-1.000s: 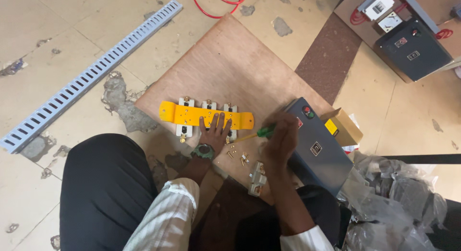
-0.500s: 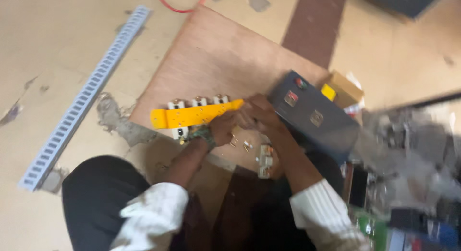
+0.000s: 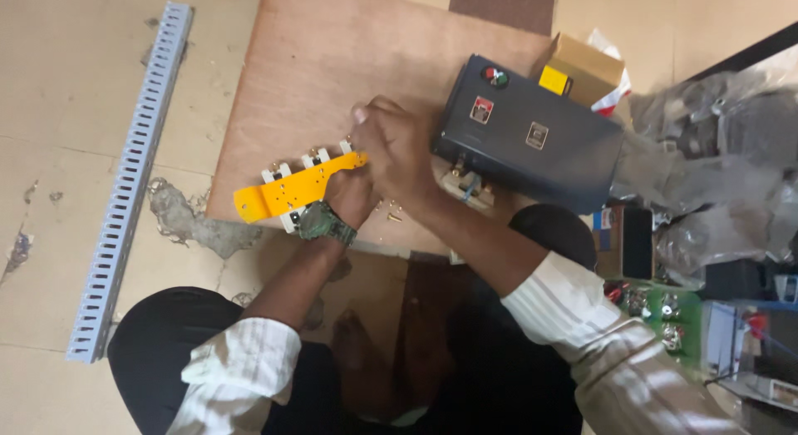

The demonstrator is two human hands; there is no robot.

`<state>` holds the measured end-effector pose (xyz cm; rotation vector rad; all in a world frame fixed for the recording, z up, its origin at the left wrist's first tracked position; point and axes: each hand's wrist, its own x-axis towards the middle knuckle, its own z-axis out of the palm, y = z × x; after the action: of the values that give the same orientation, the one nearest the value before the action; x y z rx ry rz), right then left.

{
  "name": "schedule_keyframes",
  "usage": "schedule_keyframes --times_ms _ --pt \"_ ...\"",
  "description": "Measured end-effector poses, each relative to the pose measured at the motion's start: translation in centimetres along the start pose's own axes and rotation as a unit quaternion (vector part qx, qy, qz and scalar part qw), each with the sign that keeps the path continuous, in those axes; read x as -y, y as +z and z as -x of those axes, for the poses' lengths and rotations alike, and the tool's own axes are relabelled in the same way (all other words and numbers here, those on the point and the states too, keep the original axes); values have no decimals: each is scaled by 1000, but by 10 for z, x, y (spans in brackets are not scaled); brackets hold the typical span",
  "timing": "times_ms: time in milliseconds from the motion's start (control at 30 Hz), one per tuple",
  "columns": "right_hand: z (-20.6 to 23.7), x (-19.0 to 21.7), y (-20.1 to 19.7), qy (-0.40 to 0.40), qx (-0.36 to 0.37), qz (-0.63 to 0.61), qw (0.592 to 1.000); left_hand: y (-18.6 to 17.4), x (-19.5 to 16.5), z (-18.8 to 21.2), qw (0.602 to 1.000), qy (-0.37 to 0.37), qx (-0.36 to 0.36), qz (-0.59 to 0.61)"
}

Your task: The person assembles an electrical fuse block by placing ceramic fuse holders onto a base plate and securing them using a screwdriver.

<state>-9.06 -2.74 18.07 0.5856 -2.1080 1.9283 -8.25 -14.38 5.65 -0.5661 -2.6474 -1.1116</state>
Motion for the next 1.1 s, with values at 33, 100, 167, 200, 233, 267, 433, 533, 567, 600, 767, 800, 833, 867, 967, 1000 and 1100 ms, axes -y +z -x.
schedule_keyframes --times_ms 33,100,167,200,233,267,433,533,567,600,767,800,833,867,967,1000,1100 --pt "-4 -6 -3 89 -1 -102 991 1 -1 3 1000 10 1 12" --pt "-19 -14 -35 116 270 -261 920 5 -4 14 997 43 2 62" --pt "-33 -19 -51 126 401 -324 848 9 -3 21 986 108 -8 128" --pt "-36 -20 -51 134 405 -320 846 11 0 21 990 89 -1 110" --pt "-36 -19 -51 144 410 -318 843 14 3 21 993 66 6 93" --pt "-33 -17 -45 160 348 -281 880 15 7 23 996 43 15 75" --pt "11 13 -8 -72 68 188 977 17 17 24 997 16 -34 70" --pt "33 29 5 -106 21 234 966 12 3 22 974 -46 -83 207" --pt "32 28 8 -122 4 231 965 9 -4 18 959 -83 -92 257" --pt "29 25 8 -139 -11 226 964 4 -9 13 940 -117 -100 306" --pt "-18 -18 -24 126 189 -188 955 -14 -14 0 990 69 -90 79" --pt "-28 -27 -39 133 295 -208 923 -14 -11 3 987 99 -52 112" --pt "-33 -32 -48 146 393 -222 880 -11 -8 8 981 129 -10 148" --pt "-35 -34 -51 170 381 -222 881 -7 -3 10 984 118 -17 134" --pt "-28 -21 -45 147 303 -141 931 10 12 14 994 70 -14 79" --pt "-23 -10 -34 65 252 -58 964 14 16 13 998 46 -2 44" --pt "-8 28 -6 -92 76 107 987 17 17 4 997 2 -71 2"
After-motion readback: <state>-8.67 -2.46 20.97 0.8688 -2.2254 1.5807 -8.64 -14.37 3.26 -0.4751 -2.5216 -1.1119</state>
